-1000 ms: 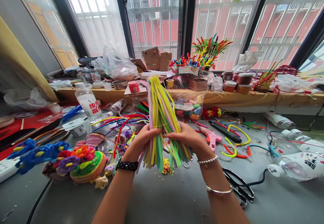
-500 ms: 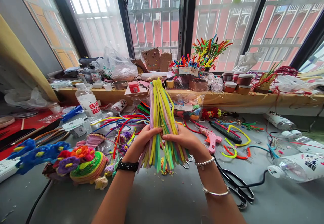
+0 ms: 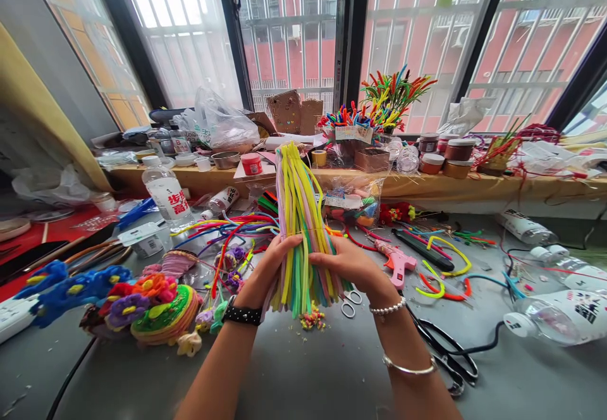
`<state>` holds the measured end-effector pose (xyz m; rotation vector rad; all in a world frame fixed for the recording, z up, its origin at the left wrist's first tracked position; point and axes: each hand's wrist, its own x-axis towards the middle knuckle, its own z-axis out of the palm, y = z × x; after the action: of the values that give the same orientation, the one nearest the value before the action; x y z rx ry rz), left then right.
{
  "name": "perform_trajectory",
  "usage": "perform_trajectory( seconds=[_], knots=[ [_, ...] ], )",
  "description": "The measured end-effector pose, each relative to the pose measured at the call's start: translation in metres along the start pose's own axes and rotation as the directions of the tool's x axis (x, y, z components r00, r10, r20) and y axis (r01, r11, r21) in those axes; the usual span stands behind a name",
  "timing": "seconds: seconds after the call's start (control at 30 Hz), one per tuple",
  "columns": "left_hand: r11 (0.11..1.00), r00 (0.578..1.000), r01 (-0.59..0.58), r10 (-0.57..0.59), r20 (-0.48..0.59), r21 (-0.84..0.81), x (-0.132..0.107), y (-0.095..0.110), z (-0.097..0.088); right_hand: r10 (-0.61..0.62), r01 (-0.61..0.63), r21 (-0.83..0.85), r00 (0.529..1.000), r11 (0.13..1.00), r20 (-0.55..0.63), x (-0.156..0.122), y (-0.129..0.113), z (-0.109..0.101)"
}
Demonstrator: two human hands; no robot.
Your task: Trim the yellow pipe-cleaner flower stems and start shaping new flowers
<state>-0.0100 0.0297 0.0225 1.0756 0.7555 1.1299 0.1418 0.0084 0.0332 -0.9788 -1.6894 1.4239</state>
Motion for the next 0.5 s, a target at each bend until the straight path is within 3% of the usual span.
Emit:
perform_trajectory(
  seconds=[0.13,0.33,0.5],
  knots=[
    [1.0,0.992,0.008,-0.009,0.127,0.008,-0.002,0.0,0.003,-0.022,0.019,-0.07,0.999,0.997,-0.04,0.006,0.007,0.004],
    [0.996,0.995,0.041,-0.048,0.091,0.074,0.0,-0.002,0.0,-0.009,0.017,-0.234,0.999,0.972,0.035,-0.004,0.0,-0.011],
    [0.997,0.993,0.034,-0.042,0.109,0.071,-0.003,-0.003,-0.001,0.053,-0.075,-0.311,0.996,0.947,-0.078,-0.013,-0.007,-0.022]
  ],
)
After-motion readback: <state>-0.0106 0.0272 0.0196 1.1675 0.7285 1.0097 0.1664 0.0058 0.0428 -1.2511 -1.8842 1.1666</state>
